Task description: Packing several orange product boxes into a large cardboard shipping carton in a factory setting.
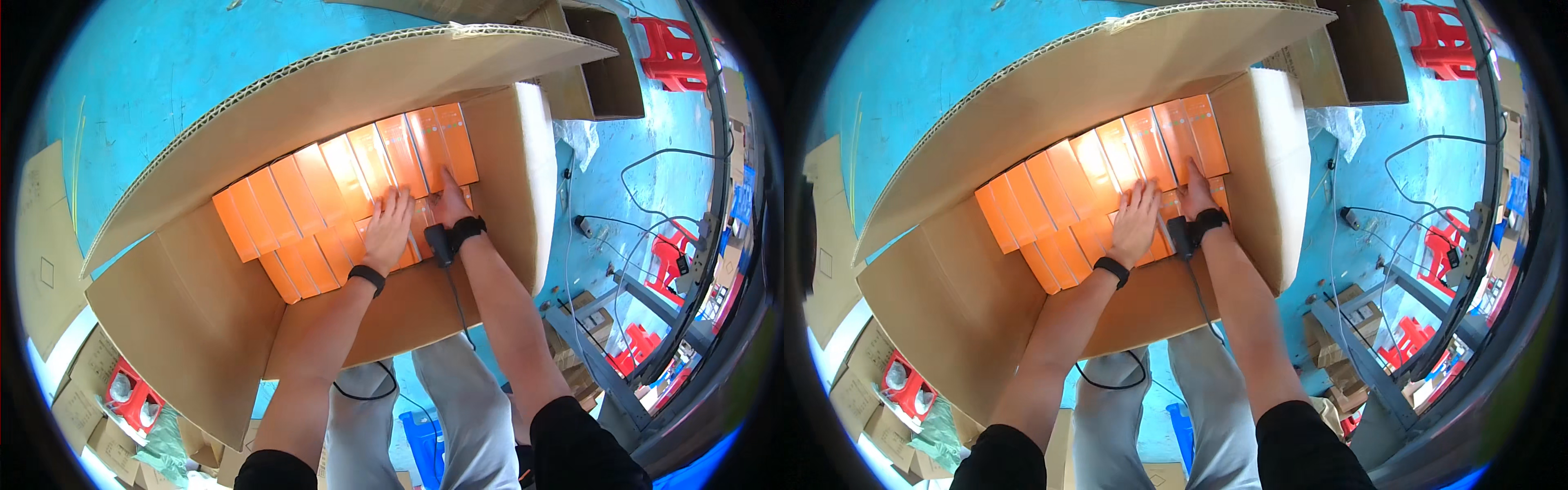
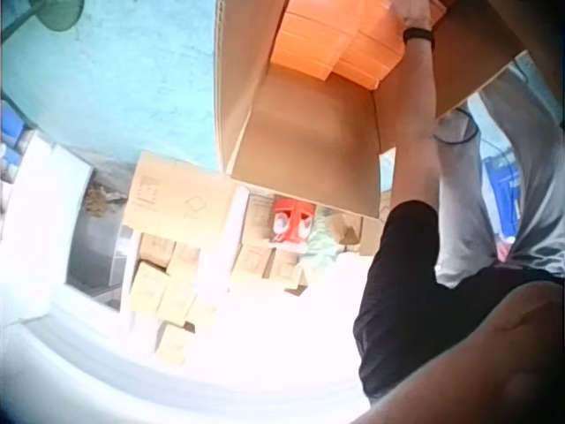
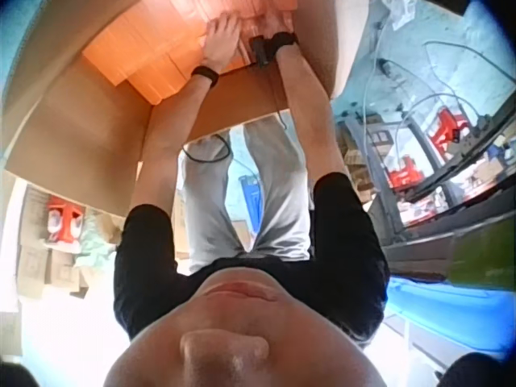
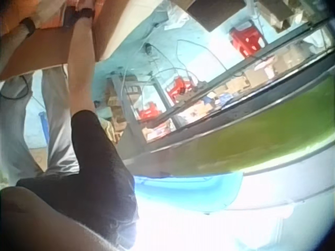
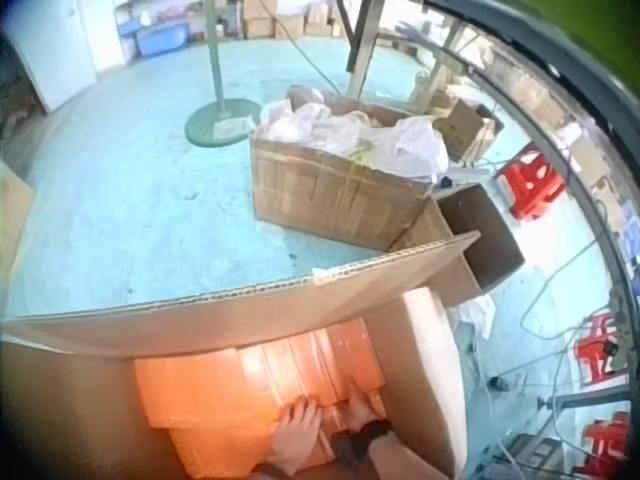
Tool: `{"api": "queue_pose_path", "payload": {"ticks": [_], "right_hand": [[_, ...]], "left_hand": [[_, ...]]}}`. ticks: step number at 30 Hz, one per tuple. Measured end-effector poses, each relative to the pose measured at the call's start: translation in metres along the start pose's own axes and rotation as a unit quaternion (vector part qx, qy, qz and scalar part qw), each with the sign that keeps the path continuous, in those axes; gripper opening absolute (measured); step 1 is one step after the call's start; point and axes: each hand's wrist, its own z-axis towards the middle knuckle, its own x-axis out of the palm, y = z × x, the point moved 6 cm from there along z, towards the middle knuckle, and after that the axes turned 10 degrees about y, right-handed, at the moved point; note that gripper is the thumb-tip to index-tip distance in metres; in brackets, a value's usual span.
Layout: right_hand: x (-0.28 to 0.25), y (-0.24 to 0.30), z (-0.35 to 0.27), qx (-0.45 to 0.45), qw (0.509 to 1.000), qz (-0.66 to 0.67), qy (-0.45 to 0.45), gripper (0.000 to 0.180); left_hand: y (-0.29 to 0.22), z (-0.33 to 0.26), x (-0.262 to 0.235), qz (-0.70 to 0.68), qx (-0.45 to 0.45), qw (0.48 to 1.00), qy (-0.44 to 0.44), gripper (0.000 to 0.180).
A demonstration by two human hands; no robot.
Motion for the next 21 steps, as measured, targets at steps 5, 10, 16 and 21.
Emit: {"api": "queue_pose_path", "payload": {"ticks": [5, 10, 16, 21], "right_hand": [[0.091, 0.005, -0.028, 0.270, 0.940, 0.199, -0.056, 0.061], [0.125, 0.014, -0.042, 0.348, 0.908, 0.230, 0.029, 0.049], [0.156, 0.041, -0.181, 0.229, 0.927, 0.295, -0.032, 0.045], [0.175, 0.125, -0.378, 0.163, 0.957, 0.237, -0.041, 0.022]], "left_hand": [[0.085, -0.036, 0.009, 0.072, -0.009, 0.997, 0.015, 0.055], [0.091, -0.061, -0.028, 0.068, -0.052, 0.995, 0.060, 0.067], [0.034, -0.140, -0.093, -0.320, -0.183, 0.924, 0.102, 0.044], [-0.039, -0.243, -0.177, -0.535, -0.136, 0.830, 0.081, 0.030]]}}
